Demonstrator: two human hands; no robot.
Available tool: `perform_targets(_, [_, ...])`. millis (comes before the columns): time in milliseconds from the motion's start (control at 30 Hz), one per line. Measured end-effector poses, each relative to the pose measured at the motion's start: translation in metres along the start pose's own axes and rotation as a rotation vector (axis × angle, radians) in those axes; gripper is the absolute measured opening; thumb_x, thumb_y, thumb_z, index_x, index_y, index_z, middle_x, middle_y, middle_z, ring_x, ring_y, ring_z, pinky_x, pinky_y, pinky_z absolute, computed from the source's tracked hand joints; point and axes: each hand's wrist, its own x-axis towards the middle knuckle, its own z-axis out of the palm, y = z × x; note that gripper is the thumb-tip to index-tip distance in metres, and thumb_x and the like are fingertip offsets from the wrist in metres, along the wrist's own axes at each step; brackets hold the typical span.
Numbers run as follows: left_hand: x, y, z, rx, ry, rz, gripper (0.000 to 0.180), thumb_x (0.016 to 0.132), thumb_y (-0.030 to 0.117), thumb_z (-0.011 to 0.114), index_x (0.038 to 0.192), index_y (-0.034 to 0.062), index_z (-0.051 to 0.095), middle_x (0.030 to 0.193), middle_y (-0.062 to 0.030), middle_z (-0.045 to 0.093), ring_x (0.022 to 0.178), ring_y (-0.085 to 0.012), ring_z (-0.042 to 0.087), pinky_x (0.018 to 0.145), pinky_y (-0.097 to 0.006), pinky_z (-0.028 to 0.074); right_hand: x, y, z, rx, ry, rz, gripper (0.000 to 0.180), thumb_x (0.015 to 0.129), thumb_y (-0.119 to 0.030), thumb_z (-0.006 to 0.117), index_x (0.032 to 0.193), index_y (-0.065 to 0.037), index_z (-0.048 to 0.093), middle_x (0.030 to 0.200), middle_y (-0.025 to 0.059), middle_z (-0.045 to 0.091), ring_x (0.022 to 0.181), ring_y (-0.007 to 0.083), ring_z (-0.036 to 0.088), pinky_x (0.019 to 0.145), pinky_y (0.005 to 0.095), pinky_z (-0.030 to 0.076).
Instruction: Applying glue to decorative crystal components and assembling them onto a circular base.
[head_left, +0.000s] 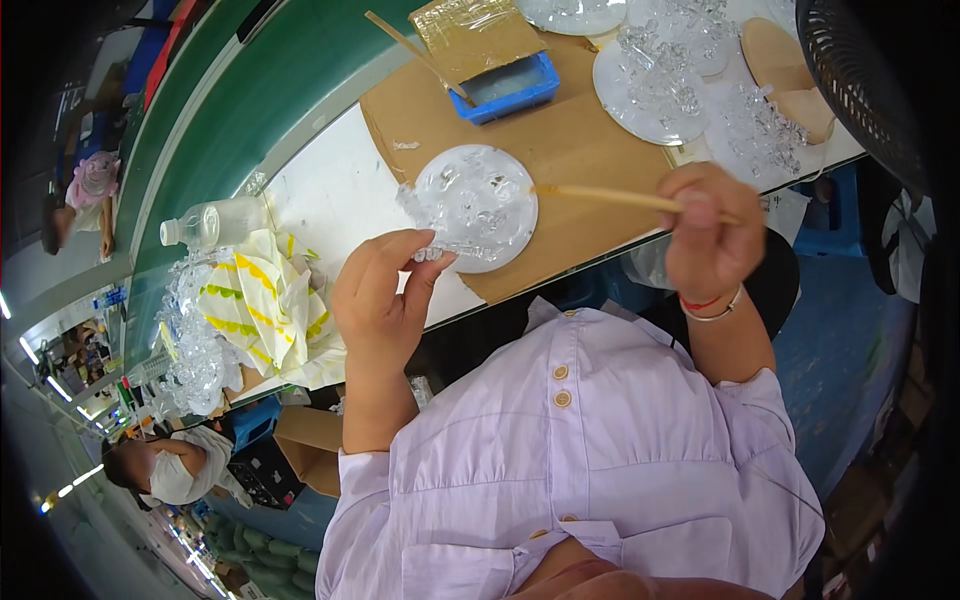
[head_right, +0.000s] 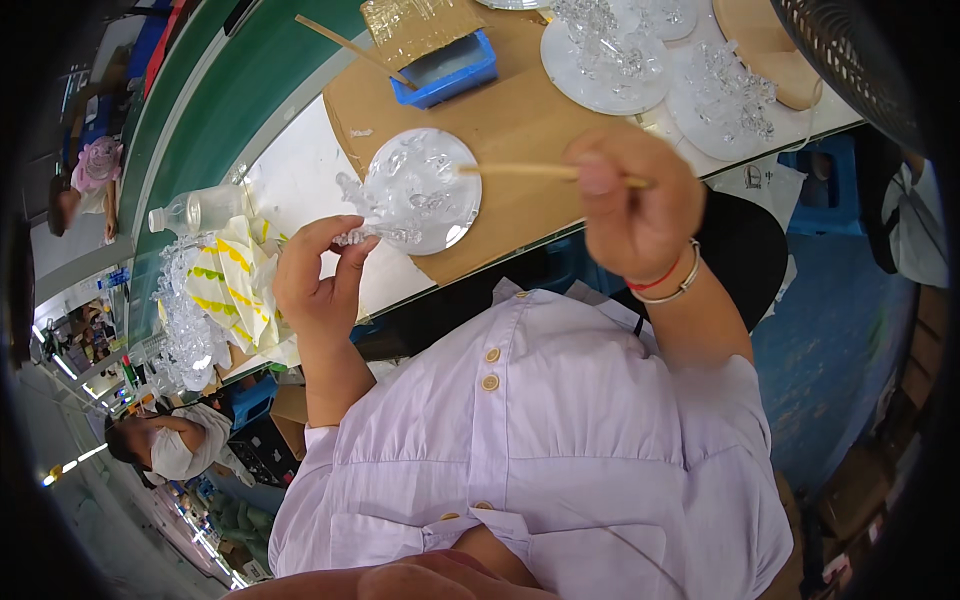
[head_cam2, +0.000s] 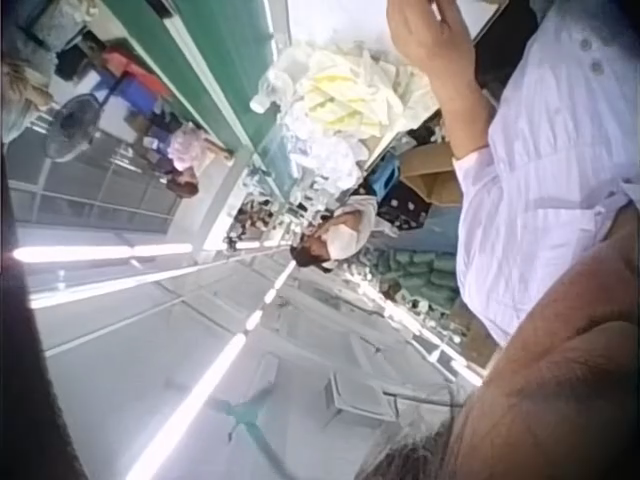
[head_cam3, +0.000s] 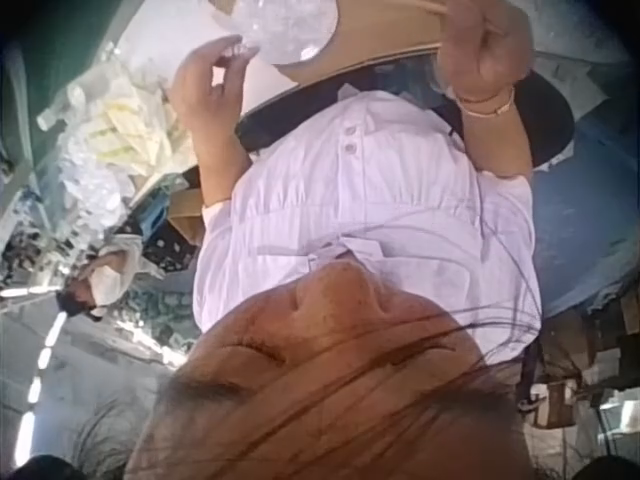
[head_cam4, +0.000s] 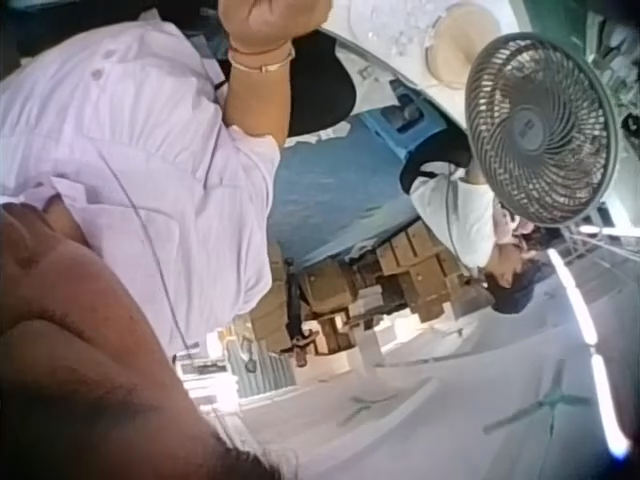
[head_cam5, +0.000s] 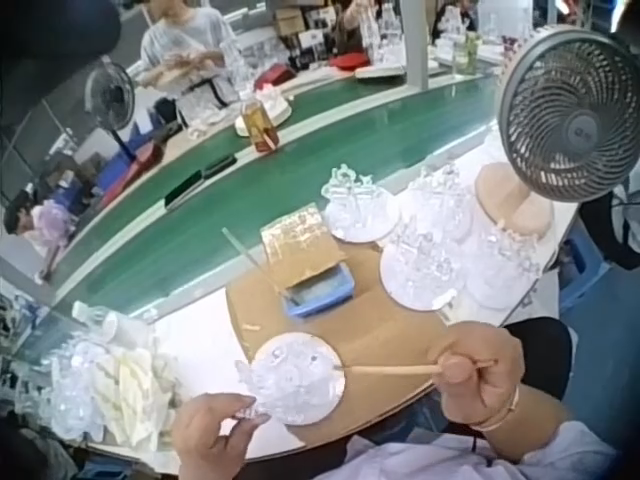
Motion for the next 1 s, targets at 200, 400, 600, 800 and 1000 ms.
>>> perform_targets(200, [-0.004,0.011,0.011,0.029,0.079,-0.006,0.025,0.069,0.004,0.080,0.089,0.0028,0.065,0.079,-0.0096,0.066,0.057,-0.0175,0.058,0.051,-0.026,0.046,0.054,0.015,0.004,-0.263,0.055,-0.153,0.007,0.089,-0.004,0.063,0.092,-0.001,0.057,0.070,0.0051,0.061,0.054,0.0074,0.050,0.049,0.0191,0.038])
perform_targets(400, [-0.003,0.016,0.011,0.107,0.013,-0.033,0.027,0.068,0.005,0.081,0.090,0.0038,0.066,0.077,-0.0084,0.066,0.058,-0.0189,0.058,0.051,-0.028,0.046,0.077,0.037,0.040,-0.449,0.002,-0.106,0.010,0.091,-0.011,0.063,0.086,-0.003,0.058,0.061,0.0036,0.057,0.052,0.0091,0.053,0.048,0.0210,0.040])
perform_targets(600, [-0.004,0.015,0.014,0.107,0.044,-0.012,0.028,0.068,0.005,0.081,0.091,0.0040,0.066,0.077,-0.0078,0.066,0.059,-0.0200,0.058,0.052,-0.029,0.046,0.077,0.060,0.051,-0.519,-0.061,-0.112,0.013,0.091,-0.014,0.064,0.084,-0.005,0.057,0.058,0.0039,0.054,0.048,0.0131,0.051,0.046,0.0239,0.039])
perform_targets(800, [-0.004,0.014,0.014,0.082,0.035,-0.029,0.027,0.068,0.005,0.081,0.090,0.0037,0.066,0.077,-0.0083,0.066,0.058,-0.0195,0.058,0.051,-0.029,0.046,0.076,0.056,0.047,-0.530,-0.071,-0.076,0.013,0.091,-0.013,0.064,0.084,-0.005,0.058,0.058,0.0033,0.056,0.047,0.0121,0.051,0.045,0.0240,0.039])
perform_targets(1000, [-0.003,0.014,0.015,0.050,0.042,-0.034,0.025,0.069,0.005,0.081,0.090,0.0036,0.066,0.077,-0.0080,0.066,0.055,-0.0161,0.057,0.045,-0.026,0.045,0.062,0.036,0.021,-0.392,0.027,-0.125,0.011,0.095,-0.010,0.057,0.090,-0.001,0.055,0.071,0.0075,0.063,0.054,0.0060,0.050,0.048,0.0208,0.039])
